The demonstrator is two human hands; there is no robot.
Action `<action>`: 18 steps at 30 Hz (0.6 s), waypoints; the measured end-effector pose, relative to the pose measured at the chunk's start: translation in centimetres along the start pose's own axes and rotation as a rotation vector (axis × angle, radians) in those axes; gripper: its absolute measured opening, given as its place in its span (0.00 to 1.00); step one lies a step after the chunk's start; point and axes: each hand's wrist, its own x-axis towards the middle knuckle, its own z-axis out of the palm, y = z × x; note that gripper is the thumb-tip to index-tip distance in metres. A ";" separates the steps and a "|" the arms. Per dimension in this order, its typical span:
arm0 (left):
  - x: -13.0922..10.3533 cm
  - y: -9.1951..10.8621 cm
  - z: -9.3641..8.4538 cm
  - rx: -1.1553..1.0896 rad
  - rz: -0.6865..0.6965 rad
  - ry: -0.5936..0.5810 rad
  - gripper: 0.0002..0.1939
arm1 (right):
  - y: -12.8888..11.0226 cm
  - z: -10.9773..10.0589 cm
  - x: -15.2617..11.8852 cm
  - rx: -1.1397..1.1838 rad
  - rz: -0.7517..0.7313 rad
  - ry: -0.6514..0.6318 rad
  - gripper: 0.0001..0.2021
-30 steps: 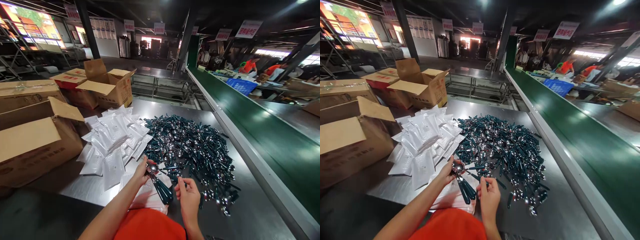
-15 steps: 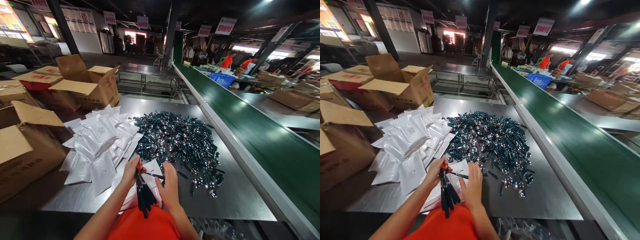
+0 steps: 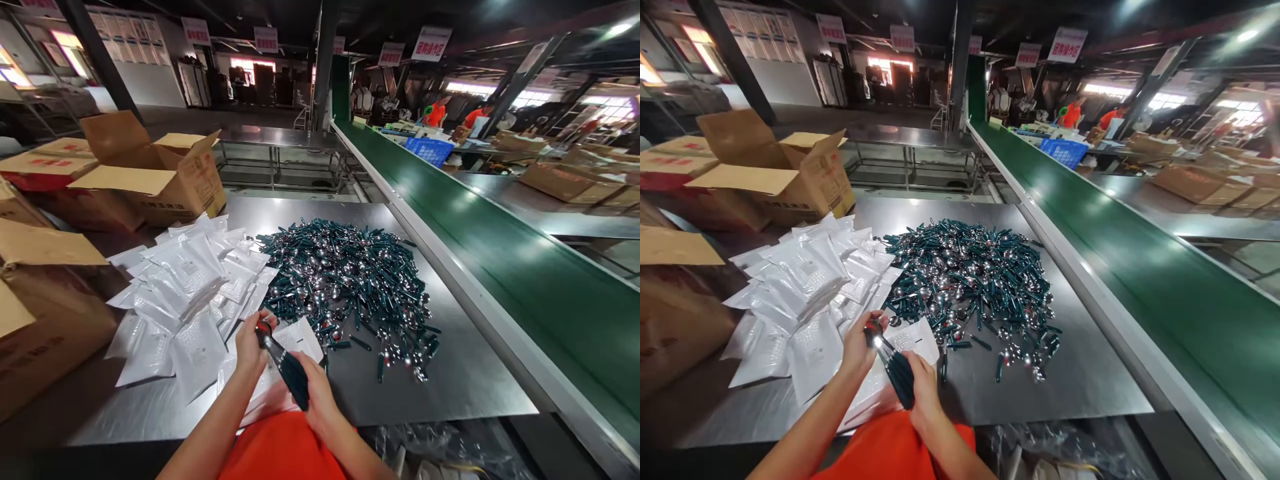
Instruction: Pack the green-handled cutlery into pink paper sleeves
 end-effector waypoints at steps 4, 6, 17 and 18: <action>-0.8 -0.7 -0.5 0.046 -0.110 -0.090 0.09 | -1.0 -1.3 2.2 -0.014 0.027 0.150 0.18; -0.8 -1.2 -0.9 0.054 -0.125 -0.052 0.11 | -1.5 -2.1 2.8 -0.033 0.094 0.149 0.17; -1.4 -1.5 -0.5 0.117 -0.153 -0.066 0.11 | -1.6 -2.5 3.1 -0.180 -0.017 0.173 0.21; -1.6 -1.6 -0.8 0.152 -0.196 -0.088 0.09 | -2.0 -2.9 3.6 -0.223 -0.093 0.204 0.21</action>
